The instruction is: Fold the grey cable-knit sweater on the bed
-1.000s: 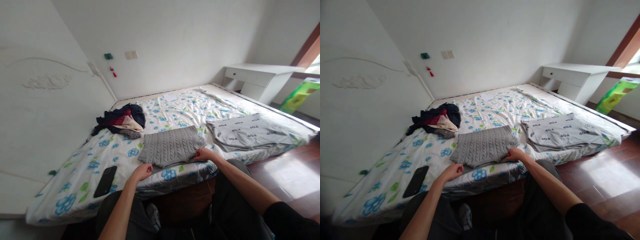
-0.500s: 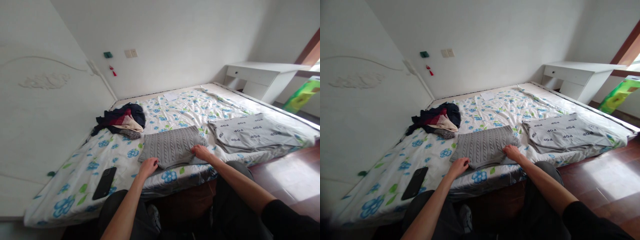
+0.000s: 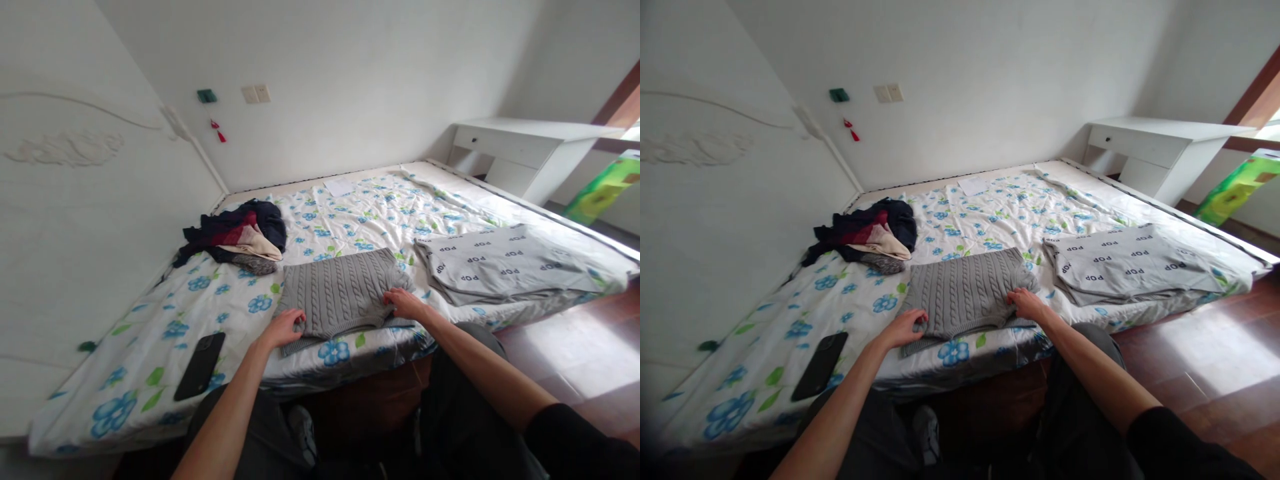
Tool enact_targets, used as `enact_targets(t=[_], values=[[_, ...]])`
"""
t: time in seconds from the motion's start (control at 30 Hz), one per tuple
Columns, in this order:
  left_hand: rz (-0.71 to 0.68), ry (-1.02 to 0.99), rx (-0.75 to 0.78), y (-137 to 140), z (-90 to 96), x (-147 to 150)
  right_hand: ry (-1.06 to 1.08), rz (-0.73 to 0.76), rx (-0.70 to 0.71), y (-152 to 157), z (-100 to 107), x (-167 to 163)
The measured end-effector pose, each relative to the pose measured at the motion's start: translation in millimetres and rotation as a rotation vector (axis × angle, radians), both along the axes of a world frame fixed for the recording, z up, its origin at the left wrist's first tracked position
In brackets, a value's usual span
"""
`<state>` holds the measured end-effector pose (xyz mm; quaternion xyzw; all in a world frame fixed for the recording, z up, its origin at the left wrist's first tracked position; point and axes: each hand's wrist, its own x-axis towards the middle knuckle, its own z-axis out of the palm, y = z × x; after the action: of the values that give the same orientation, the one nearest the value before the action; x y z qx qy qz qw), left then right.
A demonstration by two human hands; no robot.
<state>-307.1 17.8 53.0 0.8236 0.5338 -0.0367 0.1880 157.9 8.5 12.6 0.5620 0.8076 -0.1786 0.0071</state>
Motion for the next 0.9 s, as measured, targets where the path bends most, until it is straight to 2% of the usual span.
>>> enact_targets(t=[0.1, 0.2, 0.43, 0.6, 0.7, 0.77, 0.9], values=[[-0.003, 0.069, 0.019, -3, -1.7, -2, -0.083, -0.121, 0.065, 3, -7, 5], [0.016, 0.104, 0.017, -5, -0.7, -1, -0.113, -0.167, 0.047, 4, -8, 9], [0.117, 0.102, -0.055, 2, 10.0, -12, -0.04, -0.176, 0.016, 4, -2, 25], [0.11, 0.134, -0.184, 5, 4.3, -9, -0.04, -0.102, -0.056, 7, -14, 28], [0.115, 0.082, -0.254, 13, 2.7, -9, -0.03, -0.088, -0.12, 17, -14, 28], [0.136, 0.042, -0.23, 22, 4.0, -10, -0.012, -0.131, -0.15, 24, -11, 26], [0.159, -0.014, -0.004, 47, 8.0, -15, 0.054, -0.232, -0.058, 36, -2, 16]])
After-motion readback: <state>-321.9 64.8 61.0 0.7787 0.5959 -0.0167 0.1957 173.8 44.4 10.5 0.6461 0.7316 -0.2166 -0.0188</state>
